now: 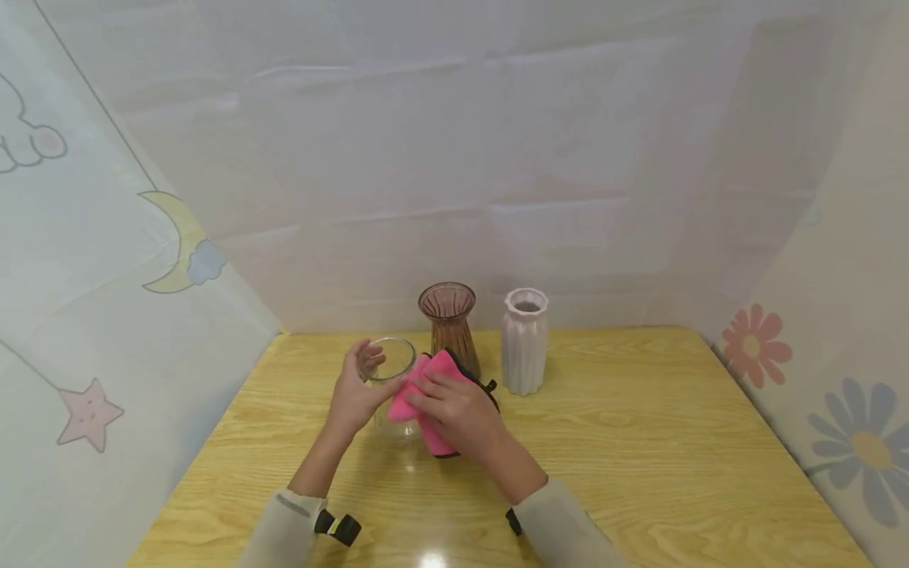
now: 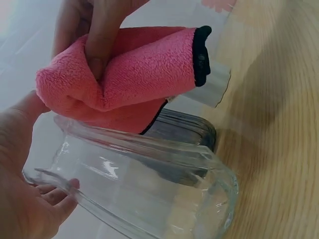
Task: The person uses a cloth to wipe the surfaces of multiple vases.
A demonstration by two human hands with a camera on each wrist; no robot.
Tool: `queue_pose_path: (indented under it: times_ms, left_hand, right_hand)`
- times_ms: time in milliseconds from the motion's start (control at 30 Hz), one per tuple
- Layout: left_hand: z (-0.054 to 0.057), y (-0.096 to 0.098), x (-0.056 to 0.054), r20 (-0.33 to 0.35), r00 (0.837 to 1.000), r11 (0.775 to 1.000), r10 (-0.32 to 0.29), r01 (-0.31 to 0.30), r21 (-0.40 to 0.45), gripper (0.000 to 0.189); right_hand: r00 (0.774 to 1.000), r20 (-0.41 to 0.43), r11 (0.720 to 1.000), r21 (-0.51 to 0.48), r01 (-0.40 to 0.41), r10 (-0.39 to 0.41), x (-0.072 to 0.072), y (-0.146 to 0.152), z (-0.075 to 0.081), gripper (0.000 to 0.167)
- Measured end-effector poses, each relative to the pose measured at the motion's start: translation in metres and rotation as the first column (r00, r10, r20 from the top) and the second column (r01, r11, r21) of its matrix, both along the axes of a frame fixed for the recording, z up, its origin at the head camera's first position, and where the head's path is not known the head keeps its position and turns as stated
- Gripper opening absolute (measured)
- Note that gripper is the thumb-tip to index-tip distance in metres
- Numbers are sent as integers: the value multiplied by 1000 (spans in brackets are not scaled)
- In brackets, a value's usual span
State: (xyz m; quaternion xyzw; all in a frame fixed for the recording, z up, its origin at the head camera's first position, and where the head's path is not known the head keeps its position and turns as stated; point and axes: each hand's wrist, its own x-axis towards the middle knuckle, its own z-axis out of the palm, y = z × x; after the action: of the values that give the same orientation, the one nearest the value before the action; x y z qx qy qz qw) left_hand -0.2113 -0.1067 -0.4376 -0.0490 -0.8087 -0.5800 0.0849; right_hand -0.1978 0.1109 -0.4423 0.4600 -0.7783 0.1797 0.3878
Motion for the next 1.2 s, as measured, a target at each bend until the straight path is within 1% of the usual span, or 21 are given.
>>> queue_pose_path:
  times_ms: [167, 333, 500, 667, 933, 1067, 1200]
  left_hand:
    - [4, -3, -2, 10, 999, 999, -40, 40, 2, 104]
    - [7, -6, -3, 23, 997, 997, -70, 70, -26, 100]
    - [9, -8, -4, 37, 995, 995, -87, 89, -38, 99]
    - [9, -9, -4, 40, 994, 994, -98, 100, -47, 99]
    - [8, -11, -5, 24, 994, 993, -110, 111, -52, 96]
    - [9, -12, -6, 23, 993, 992, -115, 116, -56, 96]
    - [7, -13, -8, 22, 993, 992, -113, 115, -56, 96]
  right_hand:
    - [999, 26, 999, 12, -31, 31, -8, -4, -6, 44]
    - [998, 33, 999, 0, -45, 45, -11, -10, -13, 45]
    - [997, 63, 999, -20, -46, 47, -12, -13, -18, 44]
    - [993, 117, 1000, -20, -19, 21, -8, -14, -21, 40]
    - [975, 221, 999, 39, 5, -13, 1, -15, -26, 35]
    - [960, 279, 997, 77, 10, -31, 2, -15, -30, 33]
    - [950, 308, 992, 121, 19, -56, 2, -16, -33, 29]
